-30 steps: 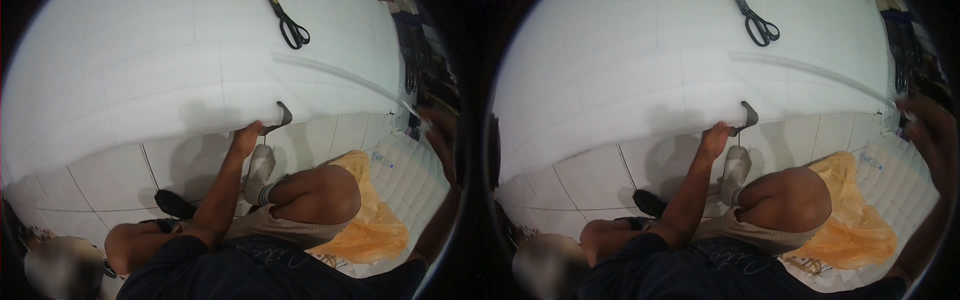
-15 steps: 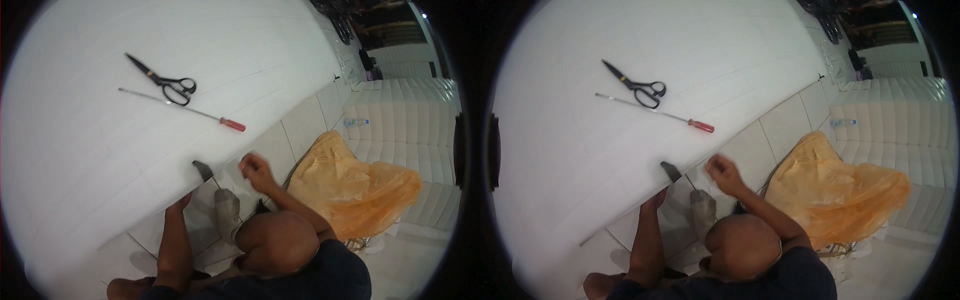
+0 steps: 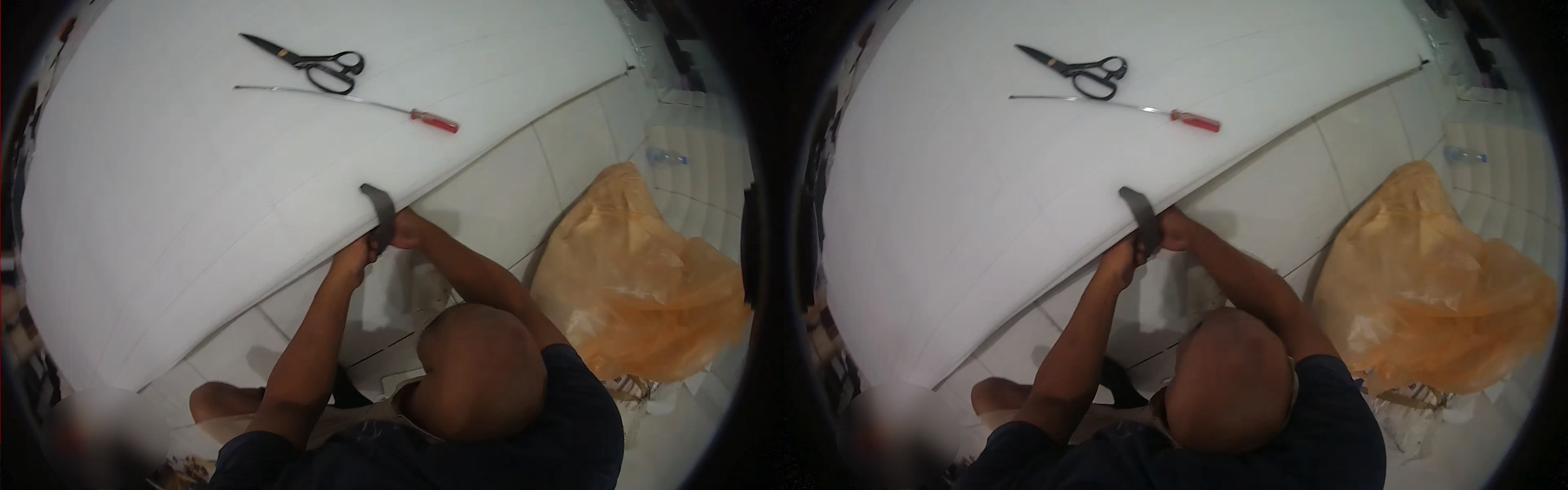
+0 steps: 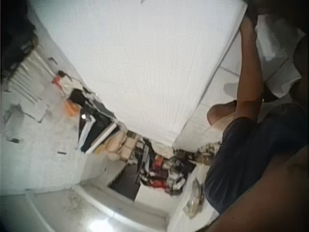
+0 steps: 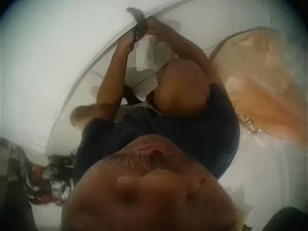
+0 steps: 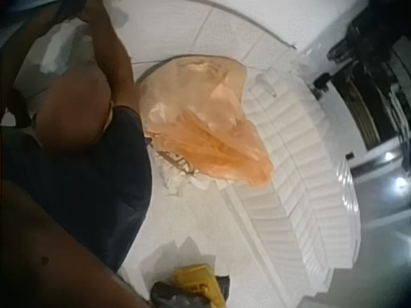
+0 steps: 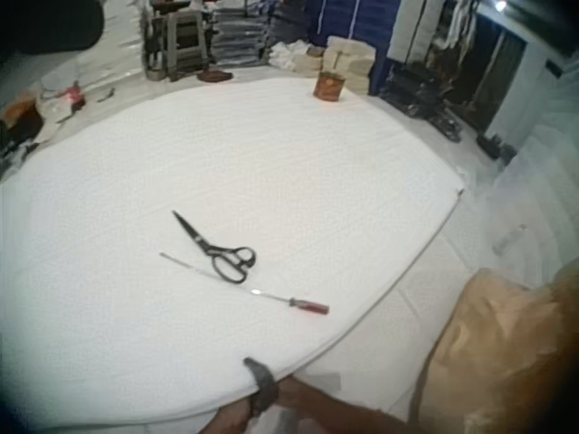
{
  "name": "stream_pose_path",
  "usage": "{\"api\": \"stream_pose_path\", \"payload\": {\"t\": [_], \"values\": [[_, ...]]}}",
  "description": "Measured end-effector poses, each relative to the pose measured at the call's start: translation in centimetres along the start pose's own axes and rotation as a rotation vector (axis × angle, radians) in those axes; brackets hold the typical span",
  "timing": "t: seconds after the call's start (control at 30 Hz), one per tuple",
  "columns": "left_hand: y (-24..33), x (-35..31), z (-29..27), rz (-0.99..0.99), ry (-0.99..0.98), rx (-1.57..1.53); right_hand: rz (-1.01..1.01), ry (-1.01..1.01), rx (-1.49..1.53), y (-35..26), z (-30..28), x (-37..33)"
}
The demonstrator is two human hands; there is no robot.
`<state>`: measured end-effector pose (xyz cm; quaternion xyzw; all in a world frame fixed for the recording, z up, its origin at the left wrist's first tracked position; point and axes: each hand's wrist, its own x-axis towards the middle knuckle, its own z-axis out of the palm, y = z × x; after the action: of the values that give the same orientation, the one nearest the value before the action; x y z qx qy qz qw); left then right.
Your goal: Measuring and cutting fabric straps on a large white textile surface.
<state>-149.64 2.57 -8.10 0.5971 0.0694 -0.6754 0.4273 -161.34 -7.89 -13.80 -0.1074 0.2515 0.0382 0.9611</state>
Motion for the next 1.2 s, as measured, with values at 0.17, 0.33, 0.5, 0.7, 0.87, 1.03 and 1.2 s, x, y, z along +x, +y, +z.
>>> {"api": "stream_pose_path", "payload": {"t": [0.17,0.33,0.5,0.7,0.87,1.03,1.2], "values": [[1.0,-4.3,-0.5,0.134,-0.036,0.485,-0.18,0.438,-0.174,1.5,2.7,-0.7],[6.2,-12.2,3.1,0.647,0.405,1.098,-0.409,0.624,-0.976,-0.1,2.5,-1.5],[10.3,-8.4,6.1,0.604,0.531,1.199,-0.582,0.623,-1.325,2.8,2.6,-1.4],[9.8,-5.6,5.8,0.476,0.511,1.309,-0.468,0.747,-1.929,6.0,4.3,-8.5],[12.6,-5.7,3.3,0.461,0.17,1.38,-0.631,0.754,-1.977,7.4,4.3,-9.5],[11.1,-7.1,2.0,0.54,0.208,1.299,-0.583,0.682,-2.025,6.7,4.4,-10.5],[7.6,-10.4,2.7,0.637,0.343,1.172,-0.625,0.608,-2.035,2.2,9.3,-11.5]]}}
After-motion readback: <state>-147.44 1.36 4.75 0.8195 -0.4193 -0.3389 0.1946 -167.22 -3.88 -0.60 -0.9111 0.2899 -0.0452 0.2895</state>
